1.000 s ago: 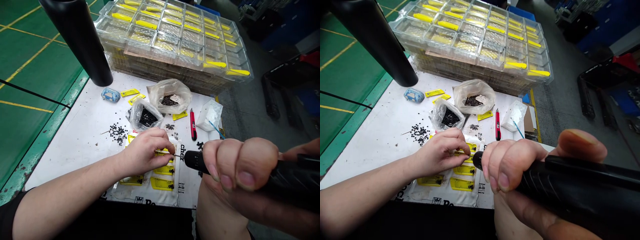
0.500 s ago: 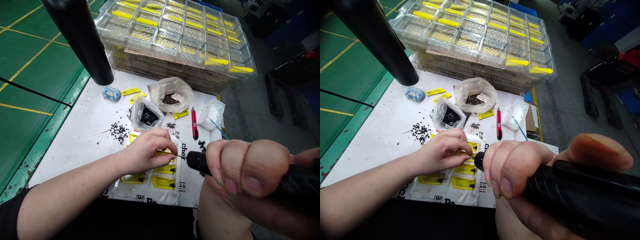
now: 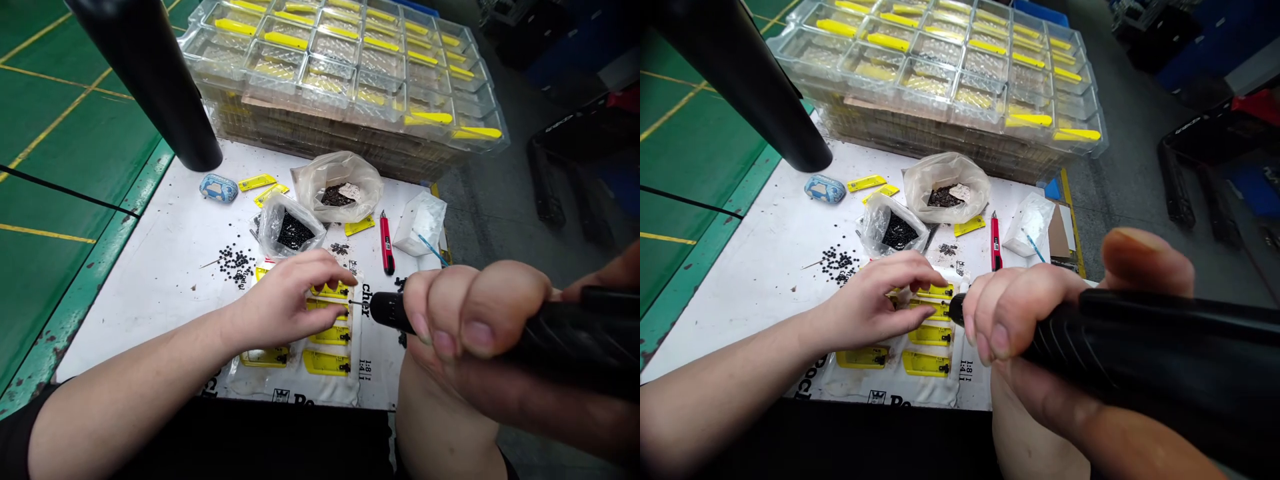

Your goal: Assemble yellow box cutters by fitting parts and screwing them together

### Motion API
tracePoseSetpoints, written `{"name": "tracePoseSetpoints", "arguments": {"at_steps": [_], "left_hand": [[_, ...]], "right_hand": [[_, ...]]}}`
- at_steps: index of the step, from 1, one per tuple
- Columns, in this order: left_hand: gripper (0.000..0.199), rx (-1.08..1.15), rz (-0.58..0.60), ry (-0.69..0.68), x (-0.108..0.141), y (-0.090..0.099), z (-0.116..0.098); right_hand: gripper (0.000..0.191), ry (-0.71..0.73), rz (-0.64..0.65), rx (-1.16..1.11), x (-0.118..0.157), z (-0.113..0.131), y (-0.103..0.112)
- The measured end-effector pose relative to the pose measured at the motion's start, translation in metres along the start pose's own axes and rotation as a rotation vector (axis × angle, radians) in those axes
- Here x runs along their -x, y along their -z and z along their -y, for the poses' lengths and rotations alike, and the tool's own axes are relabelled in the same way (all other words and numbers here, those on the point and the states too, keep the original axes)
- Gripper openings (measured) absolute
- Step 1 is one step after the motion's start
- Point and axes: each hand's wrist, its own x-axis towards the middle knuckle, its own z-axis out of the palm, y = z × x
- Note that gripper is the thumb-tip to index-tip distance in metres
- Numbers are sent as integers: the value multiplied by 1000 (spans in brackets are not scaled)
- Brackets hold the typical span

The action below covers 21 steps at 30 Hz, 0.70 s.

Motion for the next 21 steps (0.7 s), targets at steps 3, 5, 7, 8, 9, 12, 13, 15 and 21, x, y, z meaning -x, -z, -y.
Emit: {"name": "tracePoseSetpoints", "arguments": {"at_steps": [3,5,7,8,9,12,13,15,21], "left_hand": [[44,-3,-105,77,1,4,-2],[49,17,-161,132,1,5,-2],[49,38,-191,180,1,4,-1],[48,39,-193,195,2,3,-1],[47,30,-190,205,2,2,0],[46,-40,-171,193,2,0,1],[46,-78,-170,172,2,-1,2],[45,-165,-174,116,3,-1,2],[31,-353,-156,0,5,-3,6]], "right_hand": [[42,92,-132,-12,-5,-3,-11],[50,102,-173,9,-8,-6,-18],[54,159,-202,16,-10,-9,-22],[53,173,-209,20,-11,-11,-24],[51,178,-207,26,-12,-12,-25],[44,166,-148,44,-13,-16,-24],[43,167,-113,51,-14,-17,-23],[44,180,-57,53,-14,-16,-23],[45,101,-41,122,-15,-3,-25]]}}
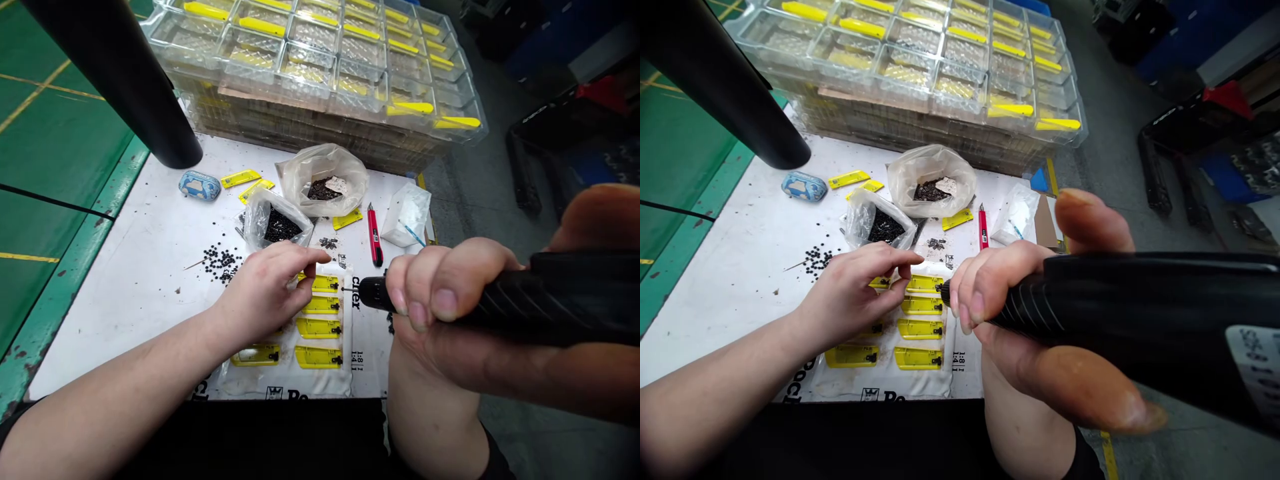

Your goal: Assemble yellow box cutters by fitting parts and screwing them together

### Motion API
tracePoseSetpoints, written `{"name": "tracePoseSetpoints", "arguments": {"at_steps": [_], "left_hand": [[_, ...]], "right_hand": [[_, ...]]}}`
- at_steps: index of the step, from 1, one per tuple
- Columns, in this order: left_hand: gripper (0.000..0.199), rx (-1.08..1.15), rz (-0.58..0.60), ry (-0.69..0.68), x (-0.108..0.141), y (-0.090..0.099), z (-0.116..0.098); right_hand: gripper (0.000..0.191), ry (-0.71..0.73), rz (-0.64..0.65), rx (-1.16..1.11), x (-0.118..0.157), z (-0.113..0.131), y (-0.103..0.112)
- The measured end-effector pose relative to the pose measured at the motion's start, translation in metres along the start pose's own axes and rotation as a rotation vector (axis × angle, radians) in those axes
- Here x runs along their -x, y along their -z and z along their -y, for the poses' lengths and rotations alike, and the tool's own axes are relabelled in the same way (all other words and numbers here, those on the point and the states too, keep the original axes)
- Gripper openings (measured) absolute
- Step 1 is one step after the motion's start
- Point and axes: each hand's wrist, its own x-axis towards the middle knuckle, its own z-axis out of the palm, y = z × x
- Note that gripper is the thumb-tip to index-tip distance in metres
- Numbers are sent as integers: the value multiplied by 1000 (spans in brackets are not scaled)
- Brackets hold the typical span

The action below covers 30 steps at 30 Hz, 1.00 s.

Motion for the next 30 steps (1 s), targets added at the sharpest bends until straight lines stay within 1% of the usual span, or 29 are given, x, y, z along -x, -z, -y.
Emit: {"name": "tracePoseSetpoints", "arguments": {"at_steps": [4,8,11,15,19,21,23,27,30], "left_hand": [[24,-38,19,-3,2,0,1],[19,-47,45,26,1,2,-1],[18,-37,54,63,0,4,-3],[15,2,59,132,-2,6,-6],[17,15,44,196,-5,8,-10],[20,-12,46,204,-9,11,-14],[21,-63,75,164,-16,13,-17],[22,-220,170,-7,-31,9,-23],[21,-357,173,-72,-35,2,-21]], "right_hand": [[39,22,-4,-45,-1,2,1],[32,24,-77,-93,-3,2,-1],[37,18,-106,-105,-6,0,-3],[44,36,-146,-106,-10,-10,-4],[51,23,-160,-113,-15,-20,0],[54,10,-173,-84,-16,-23,5],[56,0,-169,-42,-16,-25,9],[54,-5,-126,-26,-14,-28,12],[55,-23,-80,-58,-14,-32,9]]}}
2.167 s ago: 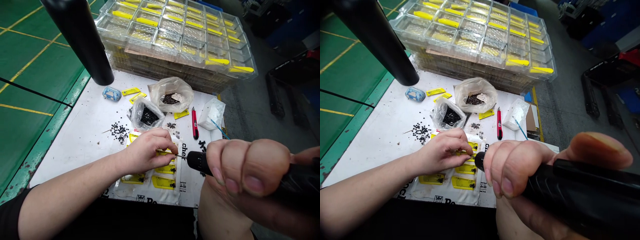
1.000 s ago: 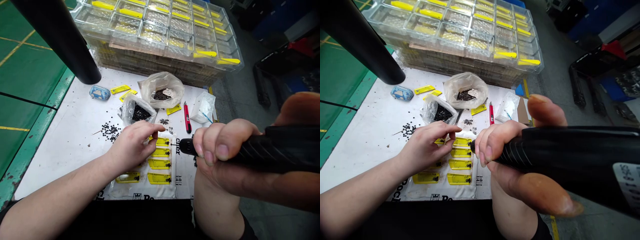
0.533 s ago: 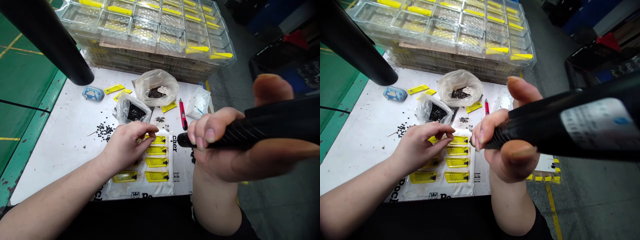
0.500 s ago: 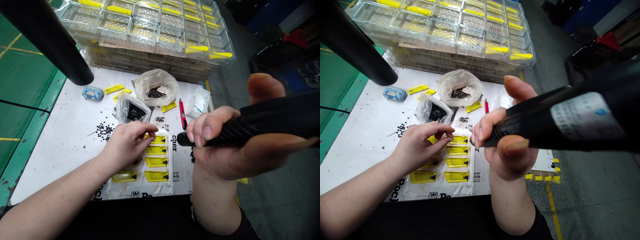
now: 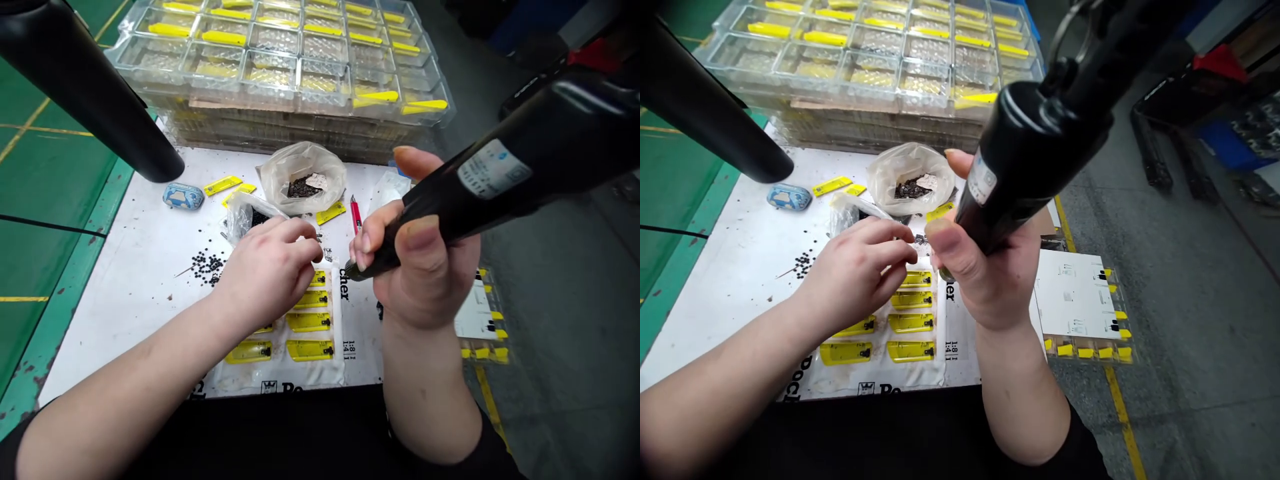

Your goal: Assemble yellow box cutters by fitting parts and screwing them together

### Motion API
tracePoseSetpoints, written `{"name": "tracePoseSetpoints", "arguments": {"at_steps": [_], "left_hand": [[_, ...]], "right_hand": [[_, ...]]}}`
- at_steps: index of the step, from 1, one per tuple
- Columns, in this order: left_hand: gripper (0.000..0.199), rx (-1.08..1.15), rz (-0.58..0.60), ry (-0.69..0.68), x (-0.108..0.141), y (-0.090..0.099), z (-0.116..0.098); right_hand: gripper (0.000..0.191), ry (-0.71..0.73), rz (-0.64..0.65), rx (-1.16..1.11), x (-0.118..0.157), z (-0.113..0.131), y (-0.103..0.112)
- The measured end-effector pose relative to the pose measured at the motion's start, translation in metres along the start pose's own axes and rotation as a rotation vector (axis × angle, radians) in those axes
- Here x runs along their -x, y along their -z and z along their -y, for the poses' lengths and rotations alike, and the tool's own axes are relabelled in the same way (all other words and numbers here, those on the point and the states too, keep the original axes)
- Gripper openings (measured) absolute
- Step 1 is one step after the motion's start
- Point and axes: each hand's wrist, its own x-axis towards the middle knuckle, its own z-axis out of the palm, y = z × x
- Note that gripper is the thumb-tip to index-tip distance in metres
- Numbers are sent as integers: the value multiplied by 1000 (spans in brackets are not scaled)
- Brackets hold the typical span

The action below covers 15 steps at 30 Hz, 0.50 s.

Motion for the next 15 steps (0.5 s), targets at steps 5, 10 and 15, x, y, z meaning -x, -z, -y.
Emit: {"name": "tracePoseSetpoints", "arguments": {"at_steps": [5,10,15], "left_hand": [[27,1,42,38,8,-9,14],[10,-13,100,-62,14,-13,26],[16,-72,207,-89,12,-16,25]], "right_hand": [[54,22,44,-32,0,-10,-5],[55,-11,67,-46,3,-16,-13],[57,42,92,-70,5,-30,-22]]}}
